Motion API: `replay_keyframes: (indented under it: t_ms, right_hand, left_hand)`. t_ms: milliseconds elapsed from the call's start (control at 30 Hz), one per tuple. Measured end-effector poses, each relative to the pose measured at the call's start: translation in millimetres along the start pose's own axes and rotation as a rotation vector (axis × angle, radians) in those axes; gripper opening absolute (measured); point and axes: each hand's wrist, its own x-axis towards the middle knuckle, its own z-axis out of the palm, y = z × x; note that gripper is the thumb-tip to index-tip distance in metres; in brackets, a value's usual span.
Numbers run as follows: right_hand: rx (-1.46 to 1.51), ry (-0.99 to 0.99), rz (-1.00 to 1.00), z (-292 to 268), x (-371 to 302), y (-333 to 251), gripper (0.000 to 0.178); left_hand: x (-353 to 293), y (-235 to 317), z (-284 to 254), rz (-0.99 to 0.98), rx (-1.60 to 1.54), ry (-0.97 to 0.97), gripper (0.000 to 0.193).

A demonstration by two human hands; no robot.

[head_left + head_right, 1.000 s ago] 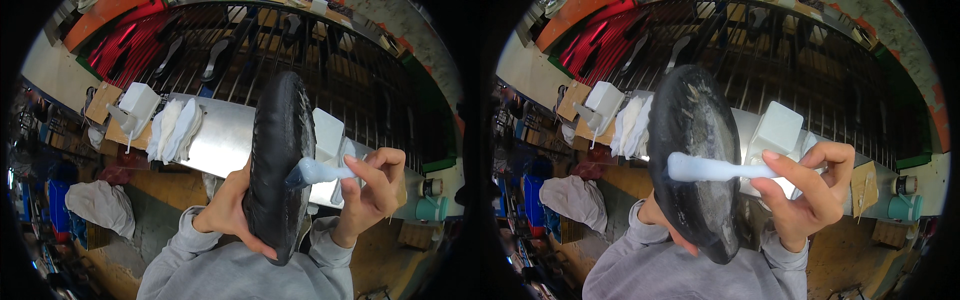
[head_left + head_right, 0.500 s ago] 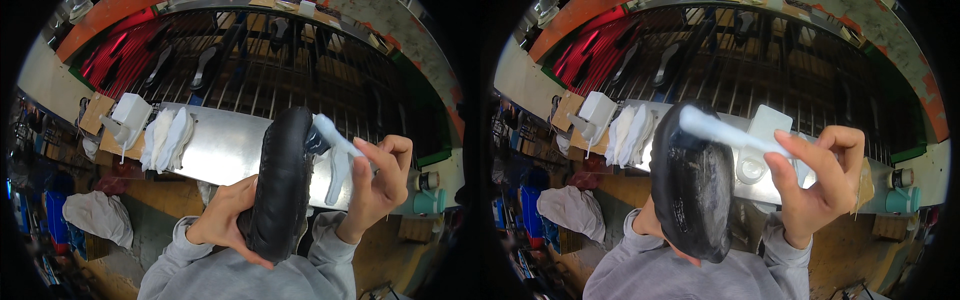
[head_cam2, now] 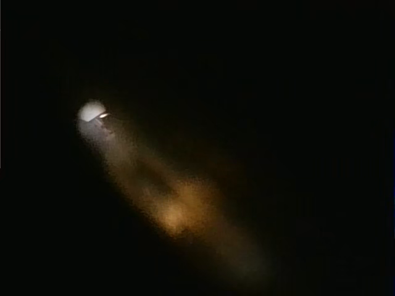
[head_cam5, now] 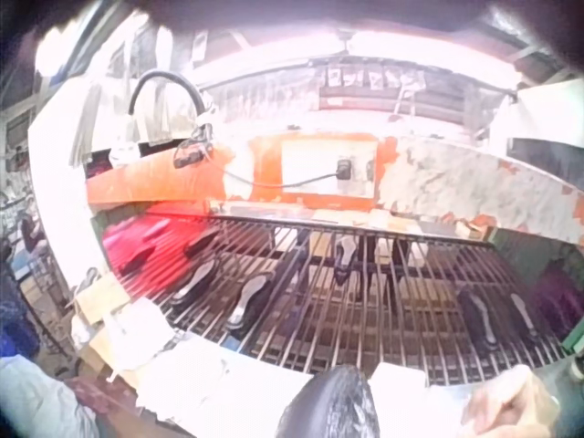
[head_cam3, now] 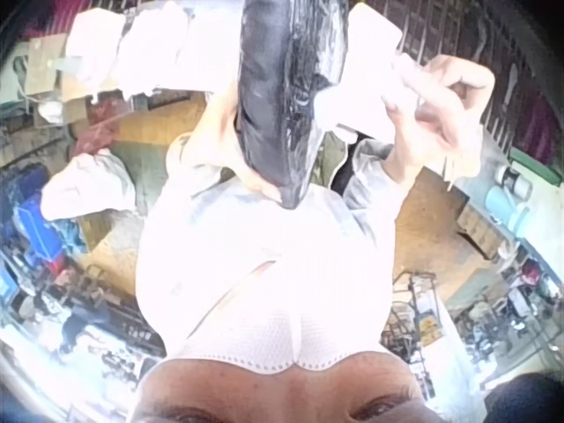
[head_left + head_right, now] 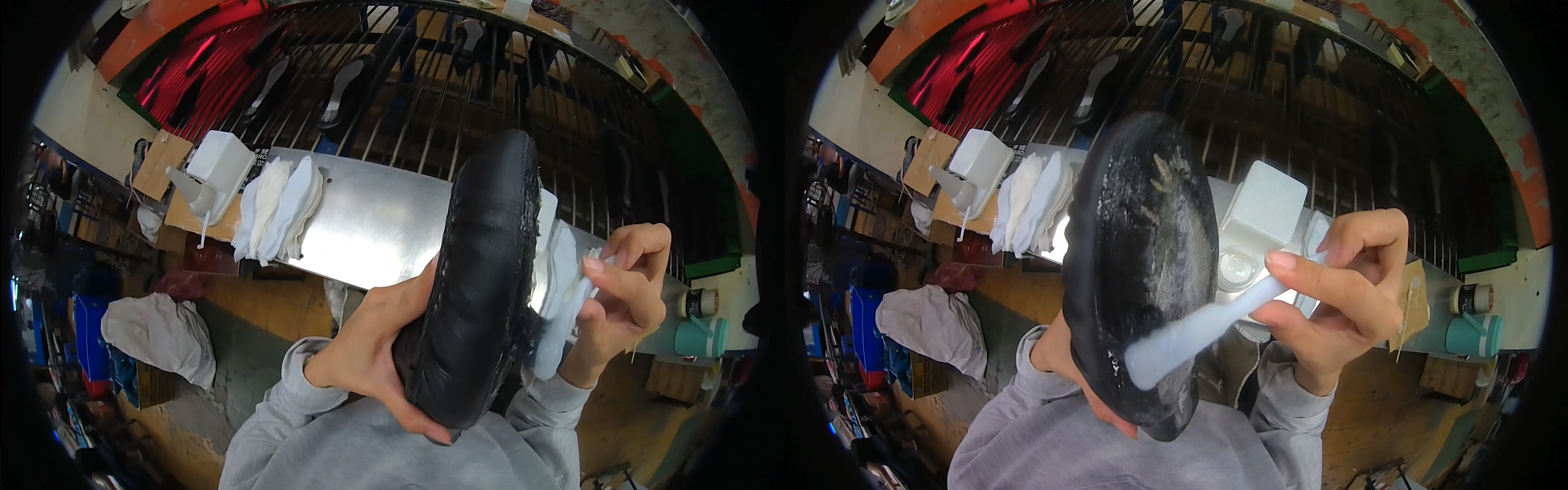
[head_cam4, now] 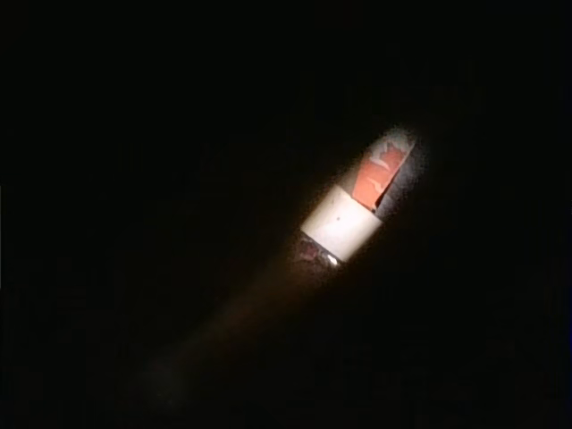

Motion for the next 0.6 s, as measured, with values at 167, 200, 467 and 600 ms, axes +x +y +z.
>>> replay_keyframes:
  t_ms: [167, 200, 467, 600]
  right_hand:
    - [-0.010, -0.074, -0.109, -10, 3, 4, 0.049]
    - [0.002, -0.079, -0.128, -9, 4, 5, 0.049]
    - [0.009, -0.150, -0.202, -14, 8, 7, 0.048]
    - [0.013, -0.192, -0.229, -15, 6, 11, 0.047]
  left_hand:
    - [4, 8, -3, -0.070, 0.000, -0.045, 0.152]
    - [3, 7, -4, -0.076, -0.002, -0.042, 0.153]
    - [2, 1, 2, -0.082, -0.100, -0.003, 0.159]
    - [4, -3, 1, -0.079, -0.145, 0.022, 0.162]
